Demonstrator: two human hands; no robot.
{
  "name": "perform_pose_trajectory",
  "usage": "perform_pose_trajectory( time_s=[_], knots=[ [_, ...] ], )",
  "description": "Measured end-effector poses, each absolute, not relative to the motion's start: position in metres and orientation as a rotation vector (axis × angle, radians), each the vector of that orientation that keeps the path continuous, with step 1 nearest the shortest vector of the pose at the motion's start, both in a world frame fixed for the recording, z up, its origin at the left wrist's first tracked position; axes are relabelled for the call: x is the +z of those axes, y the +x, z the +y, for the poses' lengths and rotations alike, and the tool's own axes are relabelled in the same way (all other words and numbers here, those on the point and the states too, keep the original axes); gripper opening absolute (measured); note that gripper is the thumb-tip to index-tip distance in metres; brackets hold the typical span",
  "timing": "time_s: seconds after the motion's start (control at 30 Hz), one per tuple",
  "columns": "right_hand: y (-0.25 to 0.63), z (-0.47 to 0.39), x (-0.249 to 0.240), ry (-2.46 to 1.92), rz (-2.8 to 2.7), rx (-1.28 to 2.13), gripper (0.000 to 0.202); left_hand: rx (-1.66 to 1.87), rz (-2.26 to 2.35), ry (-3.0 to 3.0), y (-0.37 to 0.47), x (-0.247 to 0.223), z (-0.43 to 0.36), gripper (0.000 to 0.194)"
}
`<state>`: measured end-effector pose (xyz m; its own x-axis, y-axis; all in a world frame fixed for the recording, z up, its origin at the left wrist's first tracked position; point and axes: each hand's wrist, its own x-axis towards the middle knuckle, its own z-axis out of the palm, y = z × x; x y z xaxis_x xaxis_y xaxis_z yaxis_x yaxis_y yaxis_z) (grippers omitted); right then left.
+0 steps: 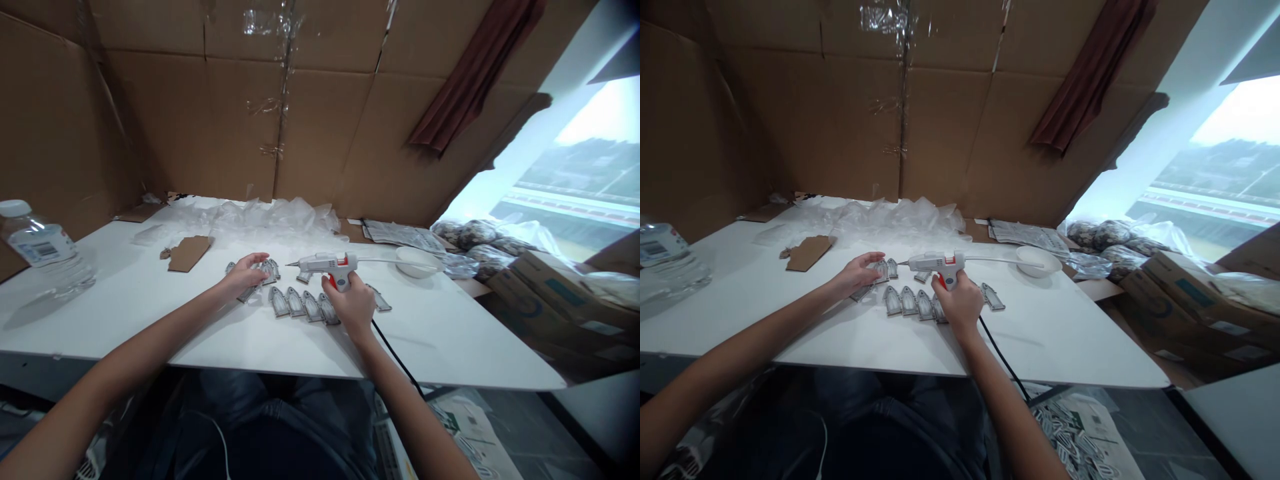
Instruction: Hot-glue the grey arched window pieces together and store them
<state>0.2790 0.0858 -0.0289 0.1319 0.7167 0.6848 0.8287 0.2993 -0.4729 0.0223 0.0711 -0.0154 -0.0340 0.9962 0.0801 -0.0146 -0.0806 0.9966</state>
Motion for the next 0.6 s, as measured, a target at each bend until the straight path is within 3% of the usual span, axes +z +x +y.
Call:
perform_pose_trajectory(
  time_s=[0.2, 0.6],
  knots=[
    [0.278, 0.086, -0.029, -1.452, -1.606, -0.159, 0.051, 1.241, 1.069, 1.185, 0.020, -0.010, 0.070, 0.053],
    [0.278, 0.086, -0.031, -1.453, -1.627, -0.193, 0.049, 1.187, 1.192, 1.487, 0.028, -0.007, 0.063, 0.083]
  ],
)
